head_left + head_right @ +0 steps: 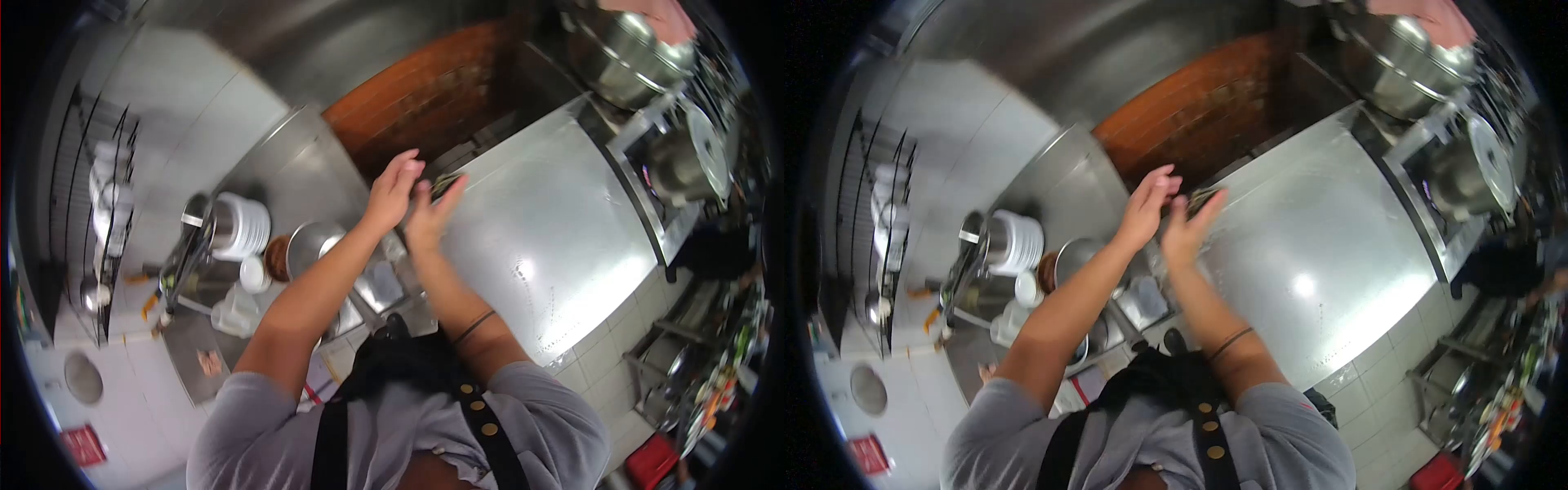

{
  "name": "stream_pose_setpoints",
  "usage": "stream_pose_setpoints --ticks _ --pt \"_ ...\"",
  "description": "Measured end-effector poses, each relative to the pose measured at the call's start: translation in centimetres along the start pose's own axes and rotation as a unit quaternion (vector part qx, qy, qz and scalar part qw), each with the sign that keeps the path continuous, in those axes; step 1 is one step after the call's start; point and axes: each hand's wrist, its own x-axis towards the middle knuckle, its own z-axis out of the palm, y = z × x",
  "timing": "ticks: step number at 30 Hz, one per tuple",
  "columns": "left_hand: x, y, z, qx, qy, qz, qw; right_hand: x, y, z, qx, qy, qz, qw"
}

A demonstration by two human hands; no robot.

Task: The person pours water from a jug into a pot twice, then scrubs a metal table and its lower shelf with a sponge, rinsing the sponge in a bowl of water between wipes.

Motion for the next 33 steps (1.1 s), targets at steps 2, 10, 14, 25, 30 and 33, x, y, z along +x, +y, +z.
stream_pose_setpoints --ticks 2,10,14,25,30,33 --pt "-3.1 2.6 -2.1 0.011 0.000 0.064 0.998 2.6 -1.0 -1.8 -0.007 -0.001 -0.024 1.000" --pt "-21.2 3.2 -23.7 0.074 0.232 0.026 0.970 9.5 0.1 -16.0 -0.238 0.014 -0.275 0.931" --pt "-31.1 -0.2 -29.3 0.098 0.338 0.014 0.936 7.3 1.7 -21.5 -0.445 -0.072 -0.268 0.851" --pt "-38.8 -2.1 -31.4 0.104 0.342 -0.017 0.934 -12.2 3.0 -7.3 -0.282 -0.334 -0.344 0.831" --pt "-35.4 -0.9 -27.5 0.228 0.226 -0.032 0.947 -10.1 -3.4 -6.5 -0.272 -0.256 -0.260 0.890" --pt "-32.0 -0.8 -23.4 0.385 0.066 0.128 0.912 -6.4 -5.3 -6.8 -0.260 -0.228 -0.251 0.904"
